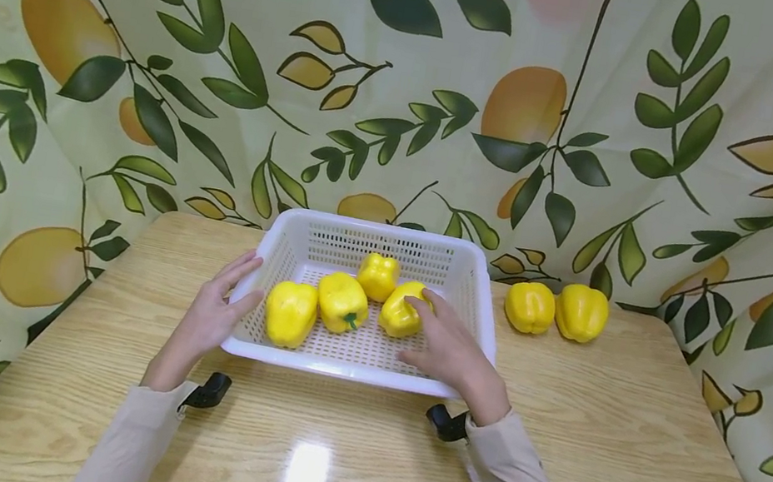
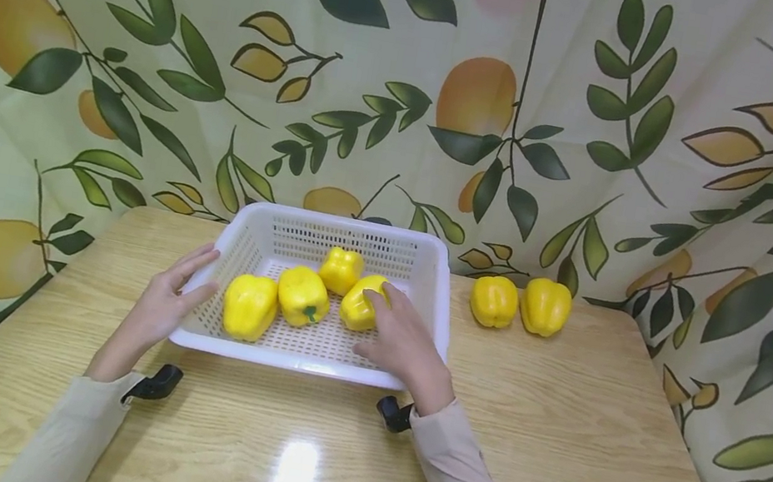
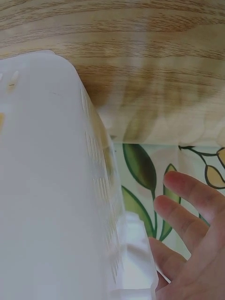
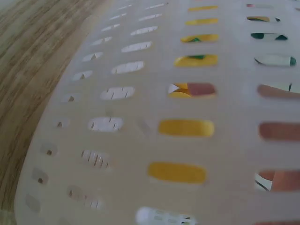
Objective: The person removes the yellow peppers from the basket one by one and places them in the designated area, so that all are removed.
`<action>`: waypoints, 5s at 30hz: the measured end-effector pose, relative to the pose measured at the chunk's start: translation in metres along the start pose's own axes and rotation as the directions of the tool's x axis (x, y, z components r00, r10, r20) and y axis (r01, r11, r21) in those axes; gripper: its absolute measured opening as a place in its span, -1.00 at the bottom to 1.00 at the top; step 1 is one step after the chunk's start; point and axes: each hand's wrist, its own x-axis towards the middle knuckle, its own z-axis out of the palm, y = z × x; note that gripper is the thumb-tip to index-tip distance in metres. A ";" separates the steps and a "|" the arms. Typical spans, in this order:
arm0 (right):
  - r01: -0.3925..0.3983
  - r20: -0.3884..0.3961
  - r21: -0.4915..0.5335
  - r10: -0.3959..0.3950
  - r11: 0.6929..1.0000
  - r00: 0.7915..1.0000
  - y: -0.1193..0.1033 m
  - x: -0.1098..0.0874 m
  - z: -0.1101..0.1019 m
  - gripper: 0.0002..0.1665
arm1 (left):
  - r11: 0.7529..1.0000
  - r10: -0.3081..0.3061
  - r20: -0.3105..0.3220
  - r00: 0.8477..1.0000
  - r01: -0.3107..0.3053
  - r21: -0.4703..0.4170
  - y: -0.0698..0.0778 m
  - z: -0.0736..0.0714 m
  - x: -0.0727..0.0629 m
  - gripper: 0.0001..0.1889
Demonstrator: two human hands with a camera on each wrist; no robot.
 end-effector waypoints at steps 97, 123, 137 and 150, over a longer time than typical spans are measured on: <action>0.036 -0.116 -0.005 -0.036 0.999 0.993 -0.002 -0.001 0.002 -0.02 | 1.000 0.011 -0.011 1.000 -0.011 0.022 -0.001 0.001 0.001 -0.39; 0.046 -0.154 0.134 -0.025 0.990 0.988 -0.003 -0.002 0.001 0.04 | 1.000 0.009 -0.012 1.000 -0.008 0.007 -0.001 0.001 0.001 -0.38; 0.063 -0.215 0.124 -0.035 0.990 0.976 -0.005 -0.002 0.001 0.09 | 1.000 0.010 -0.010 1.000 -0.010 0.018 -0.001 0.000 0.001 -0.38; 0.036 -0.260 0.170 0.010 0.985 0.966 -0.007 -0.005 -0.002 0.08 | 1.000 0.010 -0.005 1.000 -0.010 0.007 -0.003 0.001 0.002 -0.38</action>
